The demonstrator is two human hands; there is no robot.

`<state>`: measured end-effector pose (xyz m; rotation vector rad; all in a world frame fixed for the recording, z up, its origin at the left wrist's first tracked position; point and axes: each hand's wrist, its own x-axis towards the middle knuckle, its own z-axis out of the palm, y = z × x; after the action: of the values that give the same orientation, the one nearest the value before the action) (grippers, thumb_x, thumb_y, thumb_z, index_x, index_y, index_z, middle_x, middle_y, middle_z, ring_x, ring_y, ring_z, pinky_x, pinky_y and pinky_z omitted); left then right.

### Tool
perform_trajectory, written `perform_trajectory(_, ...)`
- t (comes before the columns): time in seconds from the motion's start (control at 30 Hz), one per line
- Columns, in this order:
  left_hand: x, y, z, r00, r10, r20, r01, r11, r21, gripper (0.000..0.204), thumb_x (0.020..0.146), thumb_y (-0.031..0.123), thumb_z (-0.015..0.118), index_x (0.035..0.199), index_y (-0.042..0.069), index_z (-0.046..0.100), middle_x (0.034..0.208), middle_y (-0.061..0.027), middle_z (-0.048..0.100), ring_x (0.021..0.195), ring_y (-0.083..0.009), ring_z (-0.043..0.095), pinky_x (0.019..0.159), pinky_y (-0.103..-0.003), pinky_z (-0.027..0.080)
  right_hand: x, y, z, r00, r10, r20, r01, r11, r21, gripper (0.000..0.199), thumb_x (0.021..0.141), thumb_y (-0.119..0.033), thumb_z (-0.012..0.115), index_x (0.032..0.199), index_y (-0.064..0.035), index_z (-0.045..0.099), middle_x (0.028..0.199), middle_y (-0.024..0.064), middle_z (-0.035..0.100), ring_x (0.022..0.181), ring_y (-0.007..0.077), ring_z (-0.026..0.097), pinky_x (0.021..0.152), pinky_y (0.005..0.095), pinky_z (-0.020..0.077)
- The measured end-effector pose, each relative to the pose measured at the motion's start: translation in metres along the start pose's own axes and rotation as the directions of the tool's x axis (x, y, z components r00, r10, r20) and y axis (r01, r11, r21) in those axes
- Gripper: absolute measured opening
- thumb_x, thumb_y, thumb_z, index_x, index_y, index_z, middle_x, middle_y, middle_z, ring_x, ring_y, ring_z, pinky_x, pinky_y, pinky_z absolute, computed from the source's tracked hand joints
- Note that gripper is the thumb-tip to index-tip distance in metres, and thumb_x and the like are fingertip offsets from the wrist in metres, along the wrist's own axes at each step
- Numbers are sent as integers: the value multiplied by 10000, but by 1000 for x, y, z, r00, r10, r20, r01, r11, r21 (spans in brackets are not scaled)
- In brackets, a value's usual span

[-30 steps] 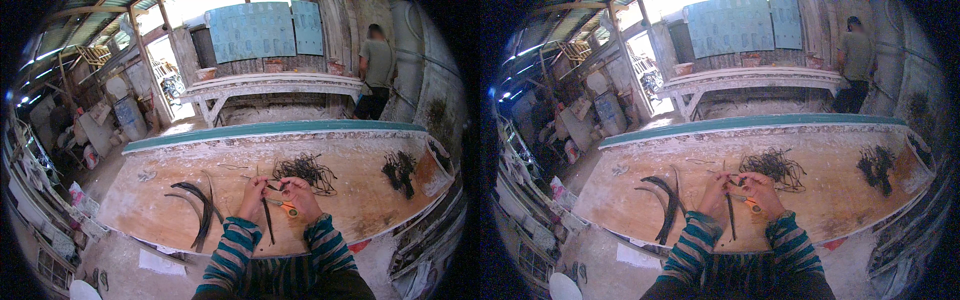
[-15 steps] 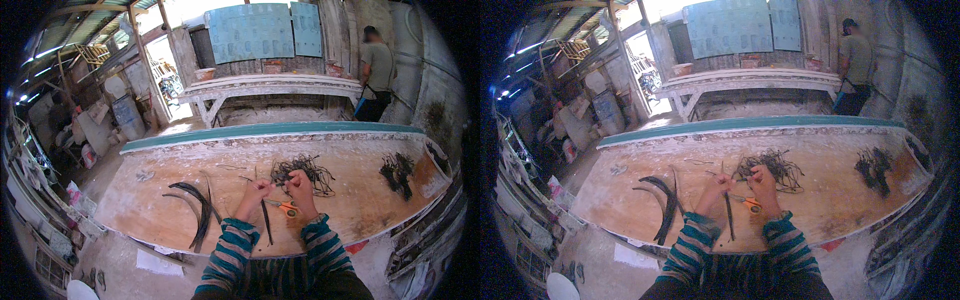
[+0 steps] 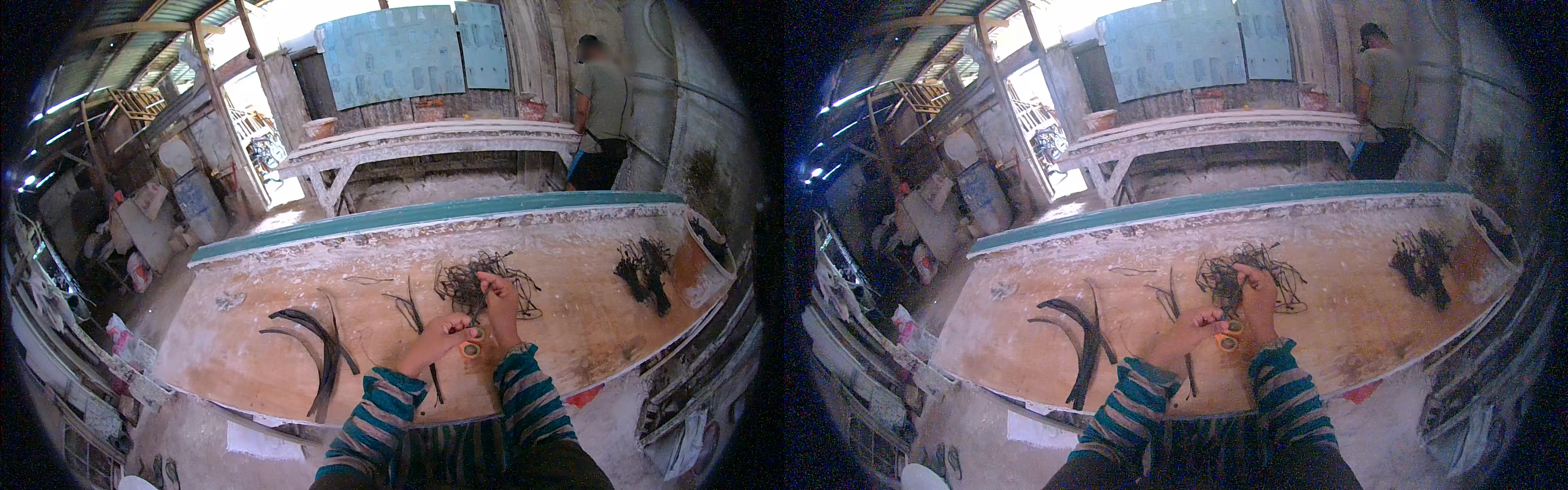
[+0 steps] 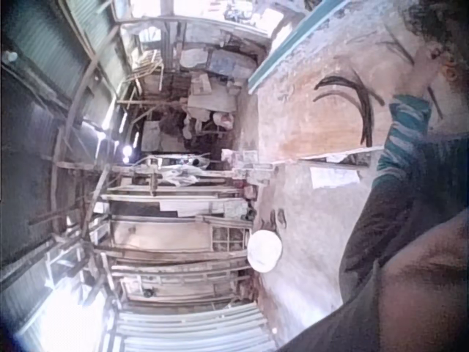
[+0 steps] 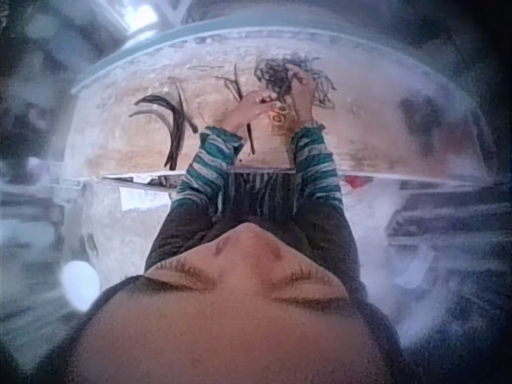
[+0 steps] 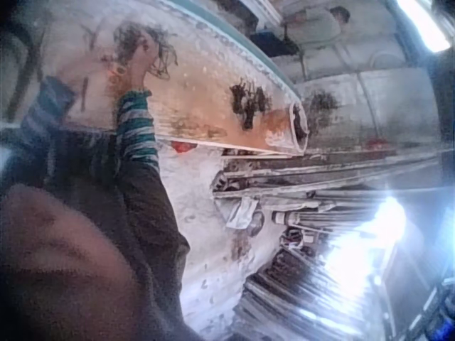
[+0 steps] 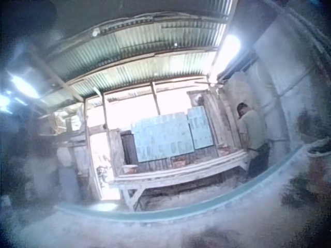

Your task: The person uses orange-handled scissors to cut dark flexible cords into short pieces on a wooden workbench. The person repeatedly picks up cords, cuts them, and places the cut pieces into a growing pile on the table. A second person works at a separate bench in the background.

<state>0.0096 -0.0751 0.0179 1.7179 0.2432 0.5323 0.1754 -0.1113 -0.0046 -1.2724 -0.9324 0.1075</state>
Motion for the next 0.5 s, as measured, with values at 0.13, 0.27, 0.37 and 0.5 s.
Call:
perform_trajectory(0.13, -6, 9, -5, 998, 2, -61, -2, 1000, 0, 189, 801, 200, 673, 757, 58, 558, 617, 76, 400, 572, -25, 351, 497, -196, 281, -3, -27, 2, 998, -28, -63, 22, 995, -97, 227, 709, 48, 563, 880, -60, 668, 773, 38, 563, 752, 145, 517, 671, 262, 404)
perform_trajectory(0.27, -8, 22, -17, 957, -60, -285, 54, 998, -30, 118, 787, 144, 673, 764, 56, 598, 607, 78, 427, 561, -25, 375, 493, -189, 287, -4, -33, 1, 996, -32, -77, 20, 987, -157, 68, 769, -64, 635, 834, -51, 653, 792, 23, 553, 750, 109, 515, 617, 232, 398)
perform_trajectory(0.37, -1, -6, -40, 851, 102, -515, -95, 995, 39, 81, 788, 115, 660, 780, 45, 619, 615, 72, 458, 571, -24, 401, 500, -183, 302, -6, -38, 0, 996, -78, 31, 81, 991, -104, 46, 779, -72, 643, 799, -31, 640, 850, 36, 559, 762, 105, 517, 621, 233, 402)
perform_trajectory(0.5, 0, -13, -59, 719, 82, -690, -106, 994, 7, 71, 803, 94, 630, 830, 28, 631, 651, 54, 507, 592, -29, 434, 523, -174, 330, -14, -40, 5, 884, 103, 455, -217, 955, 204, 82, 793, -71, 633, 829, 2, 624, 972, 50, 533, 807, 109, 519, 674, 240, 421)
